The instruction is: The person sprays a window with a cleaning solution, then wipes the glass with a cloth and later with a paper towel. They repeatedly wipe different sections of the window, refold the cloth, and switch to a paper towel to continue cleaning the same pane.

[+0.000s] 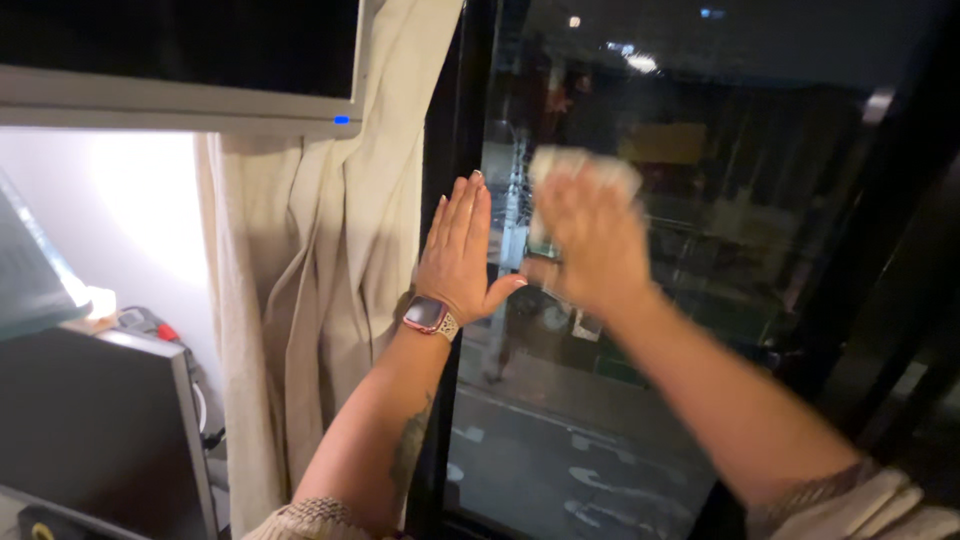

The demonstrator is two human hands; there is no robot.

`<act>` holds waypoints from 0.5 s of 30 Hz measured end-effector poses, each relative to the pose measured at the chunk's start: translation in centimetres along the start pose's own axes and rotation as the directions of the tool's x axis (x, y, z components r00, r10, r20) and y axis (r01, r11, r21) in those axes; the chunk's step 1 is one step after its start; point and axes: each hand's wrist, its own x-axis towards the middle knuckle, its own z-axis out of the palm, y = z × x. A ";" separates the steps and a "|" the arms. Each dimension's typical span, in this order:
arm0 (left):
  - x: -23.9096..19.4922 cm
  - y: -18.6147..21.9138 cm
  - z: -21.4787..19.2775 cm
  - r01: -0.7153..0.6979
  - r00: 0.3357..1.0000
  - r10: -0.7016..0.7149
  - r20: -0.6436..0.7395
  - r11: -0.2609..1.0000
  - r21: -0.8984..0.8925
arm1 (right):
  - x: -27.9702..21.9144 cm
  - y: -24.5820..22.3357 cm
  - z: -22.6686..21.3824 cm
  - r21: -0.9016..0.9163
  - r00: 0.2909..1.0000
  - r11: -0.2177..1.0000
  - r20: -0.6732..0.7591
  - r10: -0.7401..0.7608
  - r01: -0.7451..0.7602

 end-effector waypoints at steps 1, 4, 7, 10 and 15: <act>-0.5 0.1 0.3 0.009 1.000 -0.009 -0.018 1.000 -0.028 | -2.0 -2.1 0.8 0.111 0.997 0.991 0.017 -0.077 0.075; -1.1 0.5 0.0 0.036 0.998 -0.041 -0.052 0.994 -0.108 | -8.1 -5.7 4.6 0.150 0.963 0.955 0.046 -0.266 0.256; -1.4 0.5 -0.2 0.067 0.996 -0.077 -0.054 0.984 -0.168 | -6.8 -5.8 2.9 0.120 0.933 0.937 0.109 -0.342 0.329; -1.3 0.6 0.2 0.072 0.994 -0.086 -0.068 0.980 -0.188 | 0.2 -2.1 1.0 0.019 0.957 0.970 0.158 -0.244 0.244; -1.5 0.4 0.8 0.057 0.990 -0.078 -0.116 0.983 -0.177 | 13.8 4.7 -2.0 -0.225 0.989 0.972 0.145 -0.043 0.075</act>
